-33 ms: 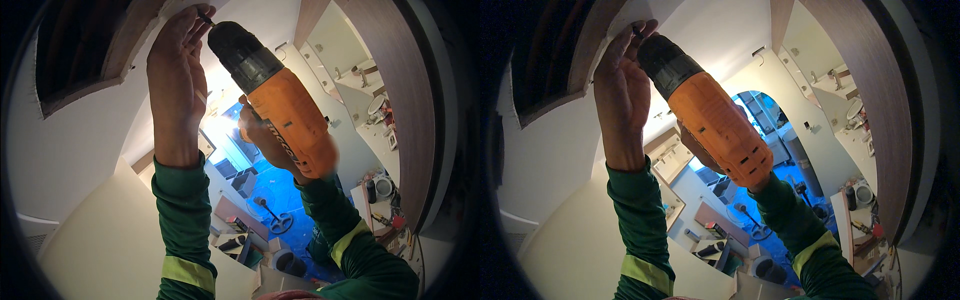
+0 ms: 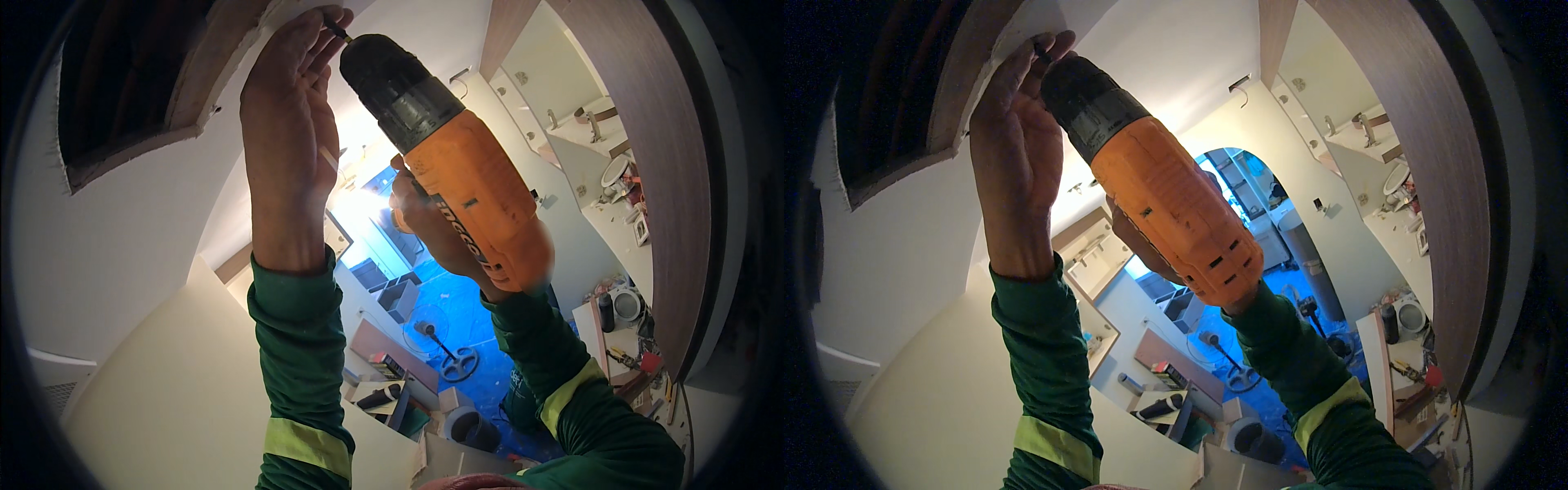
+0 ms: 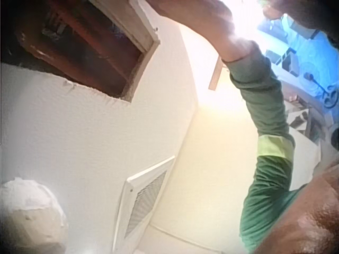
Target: The person uses a cordless drill to drive screws into a wooden cabinet mounted on a wall. They repeatedly position screws and operate the drill to secure the cabinet in place.
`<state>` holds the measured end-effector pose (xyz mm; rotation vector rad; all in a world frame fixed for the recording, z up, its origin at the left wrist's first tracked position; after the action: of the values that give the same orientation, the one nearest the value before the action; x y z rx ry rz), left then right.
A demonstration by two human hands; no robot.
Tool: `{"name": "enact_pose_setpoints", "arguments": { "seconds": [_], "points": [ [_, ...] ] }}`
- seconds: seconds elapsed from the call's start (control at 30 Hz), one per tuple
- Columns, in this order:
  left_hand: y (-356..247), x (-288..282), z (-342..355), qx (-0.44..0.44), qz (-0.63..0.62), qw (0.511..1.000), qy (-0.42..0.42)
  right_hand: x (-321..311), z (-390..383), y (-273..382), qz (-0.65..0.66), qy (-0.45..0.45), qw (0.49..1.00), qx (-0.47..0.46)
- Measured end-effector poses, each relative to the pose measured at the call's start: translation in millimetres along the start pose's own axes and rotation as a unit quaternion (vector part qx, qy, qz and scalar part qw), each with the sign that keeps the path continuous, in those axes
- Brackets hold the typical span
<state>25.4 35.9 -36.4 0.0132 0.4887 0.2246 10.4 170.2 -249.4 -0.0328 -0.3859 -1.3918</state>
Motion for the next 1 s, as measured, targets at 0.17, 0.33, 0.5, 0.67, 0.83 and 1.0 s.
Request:
{"name": "enact_pose_setpoints", "arguments": {
  "seconds": [0.17,0.33,0.5,0.67,0.83,1.0],
  "points": [
    [2.6,1.6,3.4,0.006,0.008,1.000,0.004,-17.1,2.3,-5.0,-0.132,-0.015,0.991,-0.025],
    [2.7,2.0,4.7,0.006,0.007,1.000,0.013,-12.0,4.6,0.3,-0.063,0.017,0.997,-0.042],
    [7.0,-2.7,5.6,-0.008,0.006,1.000,0.006,0.7,9.7,6.0,-0.196,-0.035,0.977,-0.077],
    [-3.8,0.3,3.9,-0.038,0.035,0.999,0.017,14.5,13.3,6.2,-0.311,-0.078,0.941,-0.106],
    [-76.8,10.4,-4.0,0.152,0.579,0.801,0.035,24.3,14.6,8.5,-0.365,-0.096,0.918,-0.119],
    [-100.4,38.0,12.8,0.345,0.695,0.626,0.077,32.5,15.6,7.8,-0.394,-0.105,0.905,-0.124]
  ]
}}
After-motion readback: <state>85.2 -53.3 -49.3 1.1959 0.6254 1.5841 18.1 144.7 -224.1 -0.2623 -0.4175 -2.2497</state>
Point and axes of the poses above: each hand's wrist, its own z-axis towards the middle knuckle, its own x-axis out of the palm, y = z × x, the point moved 4 cm from there along z, towards the middle knuckle, and after that the axes turned 9 degrees about x, right-handed, at the moved point
